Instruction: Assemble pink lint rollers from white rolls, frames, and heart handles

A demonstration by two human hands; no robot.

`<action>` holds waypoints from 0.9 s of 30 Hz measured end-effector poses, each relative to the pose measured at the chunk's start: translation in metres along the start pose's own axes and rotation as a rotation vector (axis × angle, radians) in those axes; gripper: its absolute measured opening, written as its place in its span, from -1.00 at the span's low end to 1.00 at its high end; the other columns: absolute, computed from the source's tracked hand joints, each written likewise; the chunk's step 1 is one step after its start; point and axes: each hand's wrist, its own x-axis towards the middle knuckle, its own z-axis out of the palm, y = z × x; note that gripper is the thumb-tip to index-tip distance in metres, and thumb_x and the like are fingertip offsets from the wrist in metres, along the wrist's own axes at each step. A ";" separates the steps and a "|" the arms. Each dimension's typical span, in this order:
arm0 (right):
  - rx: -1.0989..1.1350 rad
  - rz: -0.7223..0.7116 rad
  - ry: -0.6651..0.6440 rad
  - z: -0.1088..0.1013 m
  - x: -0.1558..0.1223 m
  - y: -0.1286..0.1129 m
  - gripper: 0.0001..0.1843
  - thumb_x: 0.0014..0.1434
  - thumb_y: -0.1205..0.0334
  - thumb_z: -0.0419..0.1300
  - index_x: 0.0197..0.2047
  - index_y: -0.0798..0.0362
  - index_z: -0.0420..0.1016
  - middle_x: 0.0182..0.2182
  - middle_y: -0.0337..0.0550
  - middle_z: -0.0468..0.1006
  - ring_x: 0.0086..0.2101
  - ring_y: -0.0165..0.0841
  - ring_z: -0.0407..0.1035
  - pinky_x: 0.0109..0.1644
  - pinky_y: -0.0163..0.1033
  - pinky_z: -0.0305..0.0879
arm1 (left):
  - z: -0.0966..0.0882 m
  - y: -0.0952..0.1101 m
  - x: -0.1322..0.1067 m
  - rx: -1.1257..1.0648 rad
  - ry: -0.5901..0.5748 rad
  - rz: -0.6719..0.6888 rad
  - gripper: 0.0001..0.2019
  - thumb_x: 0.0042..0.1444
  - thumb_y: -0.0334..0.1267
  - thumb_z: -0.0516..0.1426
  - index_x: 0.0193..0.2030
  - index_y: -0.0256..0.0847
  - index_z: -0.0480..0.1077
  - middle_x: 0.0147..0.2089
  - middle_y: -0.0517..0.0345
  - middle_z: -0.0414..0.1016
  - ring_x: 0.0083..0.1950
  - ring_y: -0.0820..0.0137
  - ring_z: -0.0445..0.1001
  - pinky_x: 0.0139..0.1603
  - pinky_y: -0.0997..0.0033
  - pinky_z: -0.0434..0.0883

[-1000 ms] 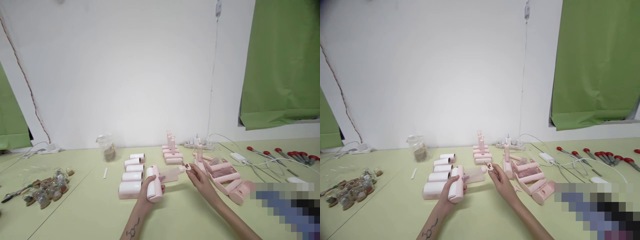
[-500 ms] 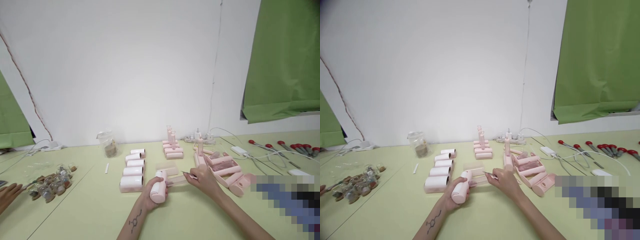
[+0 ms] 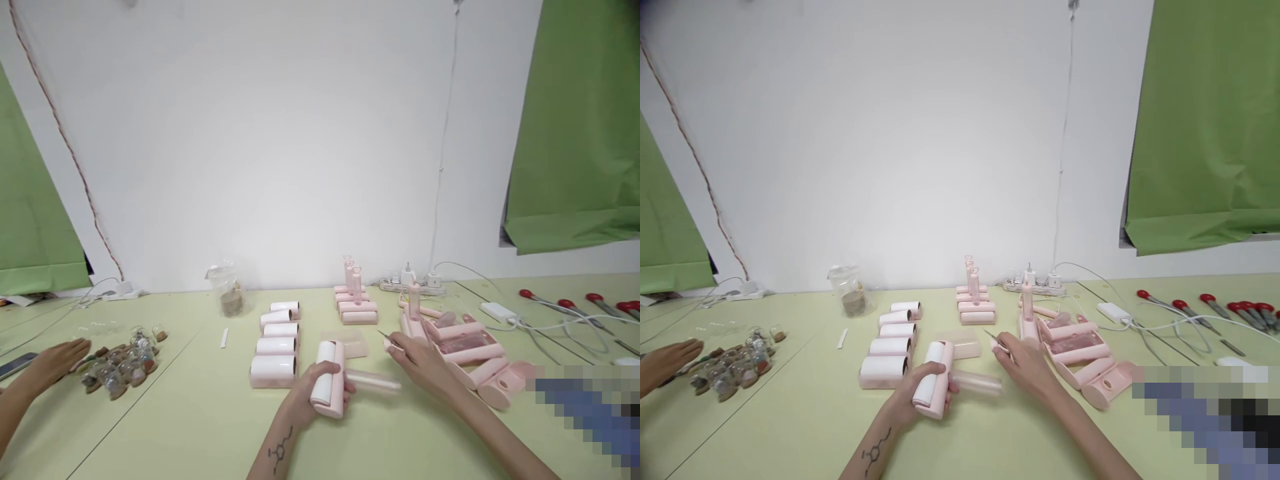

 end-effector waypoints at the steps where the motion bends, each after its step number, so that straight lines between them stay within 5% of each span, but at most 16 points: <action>1: -0.056 0.001 0.023 0.002 0.000 0.003 -0.68 0.18 0.12 -0.16 -0.32 -0.02 0.39 -0.49 -0.21 0.37 -0.48 -0.34 0.29 -0.46 -0.33 0.11 | 0.001 0.000 0.001 -0.010 0.012 0.047 -0.80 -0.06 -0.24 0.09 -0.37 -0.38 0.32 -0.46 -0.05 0.50 -0.55 0.42 0.41 -0.49 0.44 0.37; 5: -0.259 -0.016 -0.023 0.009 -0.002 0.008 -0.58 0.11 0.27 -0.08 0.05 -0.15 0.26 -0.26 -0.08 0.34 -0.45 -0.32 0.33 -0.46 -0.31 0.14 | 0.002 -0.002 0.005 -0.025 0.037 0.178 -0.79 -0.07 -0.22 0.11 -0.35 -0.35 0.30 -0.42 -0.05 0.51 -0.51 0.40 0.43 -0.45 0.41 0.37; 8: -0.308 0.098 -0.088 0.010 -0.005 0.006 -0.46 0.01 0.36 0.00 0.10 -0.07 0.21 -0.24 -0.02 0.36 -0.39 -0.25 0.35 -0.43 -0.27 0.15 | 0.002 -0.006 0.009 -0.030 0.048 0.227 -0.76 -0.10 -0.20 0.14 -0.35 -0.34 0.28 -0.41 -0.08 0.51 -0.50 0.36 0.44 -0.43 0.37 0.37; 12: -0.291 0.334 -0.121 0.000 -0.007 0.008 -0.71 0.06 0.17 -0.02 -0.18 0.06 0.40 -0.25 0.06 0.40 -0.30 -0.10 0.36 -0.45 -0.20 0.15 | 0.002 -0.007 0.011 -0.027 0.060 0.269 -0.75 -0.12 -0.21 0.16 -0.34 -0.33 0.27 -0.41 -0.08 0.50 -0.49 0.34 0.45 -0.42 0.35 0.38; 16: -0.225 0.418 -0.120 -0.017 -0.010 0.019 -0.67 0.10 0.04 -0.08 -0.49 0.04 0.35 -0.15 0.09 0.37 -0.38 -0.15 0.38 -0.52 -0.21 0.11 | -0.001 -0.006 0.013 0.004 0.092 0.307 -0.74 -0.12 -0.21 0.17 -0.34 -0.32 0.25 -0.43 -0.06 0.50 -0.49 0.33 0.46 -0.43 0.33 0.39; 19: -0.174 0.428 -0.100 -0.026 -0.008 0.019 -0.64 0.11 0.00 -0.10 -0.54 0.02 0.32 -0.17 0.02 0.39 -0.40 -0.20 0.37 -0.52 -0.23 0.12 | -0.002 -0.006 0.015 0.050 0.143 0.349 -0.69 -0.18 -0.22 0.22 -0.32 -0.29 0.23 -0.49 0.00 0.50 -0.54 0.31 0.45 -0.49 0.34 0.37; 21: -0.106 0.343 -0.037 -0.027 -0.005 0.010 -0.65 0.11 -0.04 -0.10 -0.40 -0.01 0.36 -0.23 -0.02 0.39 -0.34 -0.19 0.36 -0.46 -0.22 0.17 | 0.000 -0.007 0.015 0.075 0.165 0.378 -0.66 -0.21 -0.21 0.25 -0.32 -0.28 0.23 -0.51 0.04 0.49 -0.54 0.30 0.46 -0.50 0.35 0.36; 24: 0.059 0.030 -0.009 -0.017 -0.003 -0.013 -0.61 0.03 -0.09 0.04 -0.14 -0.04 0.31 -0.22 -0.09 0.37 -0.26 -0.20 0.32 -0.32 -0.20 0.20 | 0.007 -0.010 0.012 0.094 0.141 0.376 -0.66 -0.22 -0.17 0.26 -0.35 -0.28 0.25 -0.50 0.03 0.49 -0.52 0.30 0.46 -0.47 0.34 0.37; 27: 0.079 -0.223 -0.063 0.000 -0.006 -0.035 -0.58 -0.11 -0.05 0.21 -0.20 -0.02 0.30 -0.29 -0.14 0.40 -0.28 -0.20 0.30 -0.26 -0.18 0.17 | 0.012 -0.013 0.007 0.095 0.032 0.315 -0.67 -0.20 -0.14 0.24 -0.36 -0.30 0.28 -0.50 -0.01 0.49 -0.53 0.29 0.46 -0.46 0.30 0.38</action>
